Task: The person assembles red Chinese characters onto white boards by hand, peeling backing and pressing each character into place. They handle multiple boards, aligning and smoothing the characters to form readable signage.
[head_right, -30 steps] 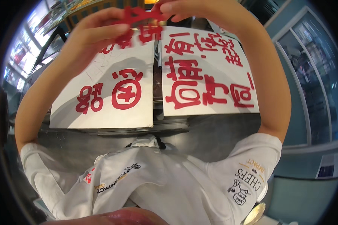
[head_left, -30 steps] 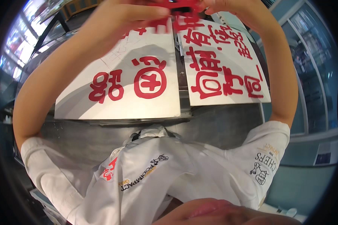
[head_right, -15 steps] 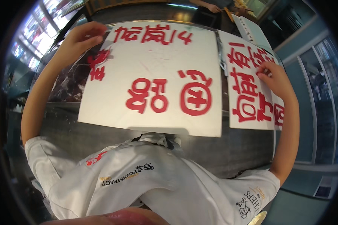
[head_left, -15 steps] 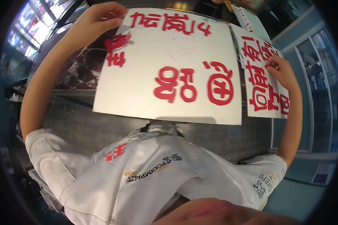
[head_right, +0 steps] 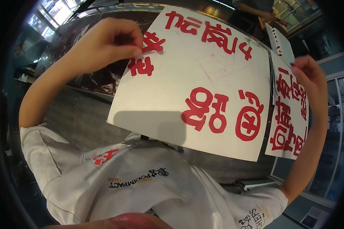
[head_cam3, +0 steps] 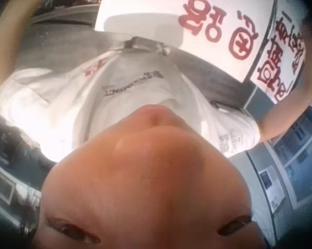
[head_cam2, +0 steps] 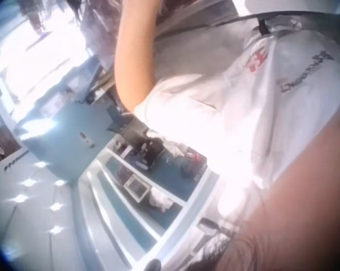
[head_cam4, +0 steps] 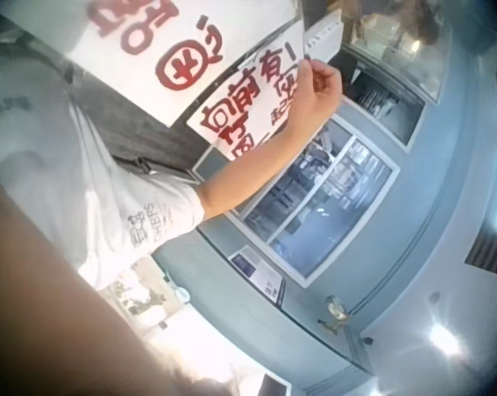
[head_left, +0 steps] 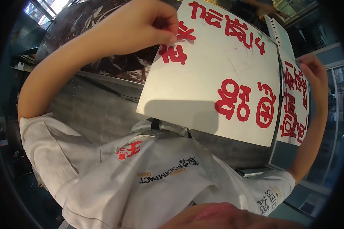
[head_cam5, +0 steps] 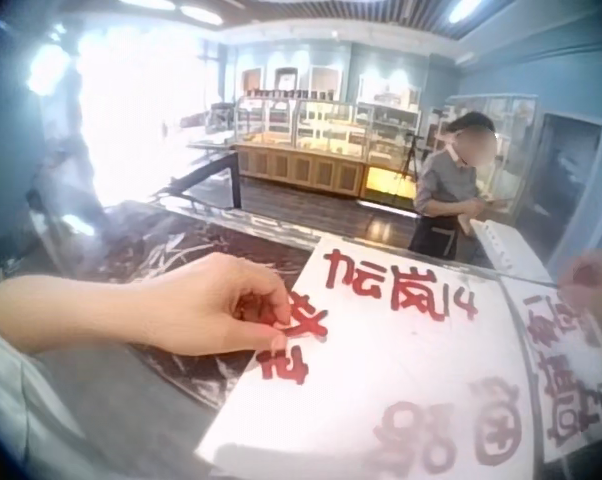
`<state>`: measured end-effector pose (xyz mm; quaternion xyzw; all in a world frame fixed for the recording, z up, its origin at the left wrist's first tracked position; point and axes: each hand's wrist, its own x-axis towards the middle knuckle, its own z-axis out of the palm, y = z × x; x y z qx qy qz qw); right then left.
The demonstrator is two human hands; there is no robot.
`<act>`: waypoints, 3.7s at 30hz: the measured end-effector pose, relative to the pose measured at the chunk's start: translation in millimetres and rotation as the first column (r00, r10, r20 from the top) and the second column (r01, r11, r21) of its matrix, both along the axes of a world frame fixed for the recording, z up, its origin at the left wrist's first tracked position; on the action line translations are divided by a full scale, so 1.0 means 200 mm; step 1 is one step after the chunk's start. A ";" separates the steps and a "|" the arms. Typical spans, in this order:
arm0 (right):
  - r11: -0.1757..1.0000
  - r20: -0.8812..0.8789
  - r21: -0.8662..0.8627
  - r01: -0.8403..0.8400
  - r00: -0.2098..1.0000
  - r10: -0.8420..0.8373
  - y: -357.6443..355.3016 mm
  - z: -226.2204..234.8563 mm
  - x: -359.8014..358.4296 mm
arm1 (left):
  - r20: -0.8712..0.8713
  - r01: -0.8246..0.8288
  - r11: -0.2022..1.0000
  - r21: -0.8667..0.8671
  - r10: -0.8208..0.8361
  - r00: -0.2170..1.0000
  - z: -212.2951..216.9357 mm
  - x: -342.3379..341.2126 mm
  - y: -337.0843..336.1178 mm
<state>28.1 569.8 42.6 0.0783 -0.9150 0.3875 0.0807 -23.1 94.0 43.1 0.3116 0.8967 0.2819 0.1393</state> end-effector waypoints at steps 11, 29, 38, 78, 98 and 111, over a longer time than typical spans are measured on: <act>0.982 0.001 -0.013 -0.187 0.982 0.187 -0.40 -0.04 -0.04 | -0.538 0.346 0.936 0.065 -0.259 0.802 0.12 0.08 0.00; 0.958 0.018 -0.101 -0.270 0.962 0.273 -0.81 -0.05 -0.01 | -0.583 0.534 0.842 -0.078 -0.473 0.661 -0.12 -0.04 0.09; 0.942 0.399 -0.334 0.034 0.911 0.108 -0.94 -0.11 -0.11 | -0.618 0.425 0.891 -0.160 -0.426 0.660 -0.16 0.02 0.15; 0.941 -0.138 0.123 0.316 0.944 -0.299 -0.20 0.12 0.25 | -0.717 0.587 0.777 -0.225 -0.541 0.441 -0.19 -0.08 0.66; 0.980 -0.079 0.144 0.136 0.989 -0.125 0.49 -0.14 0.33 | -0.574 0.496 0.829 -0.258 -0.544 0.612 -0.13 -0.53 1.43; 0.863 -0.188 0.359 -0.357 0.878 0.441 -0.61 -0.17 -0.55 | -0.468 -0.169 0.977 -0.133 0.088 0.880 0.22 -0.07 0.37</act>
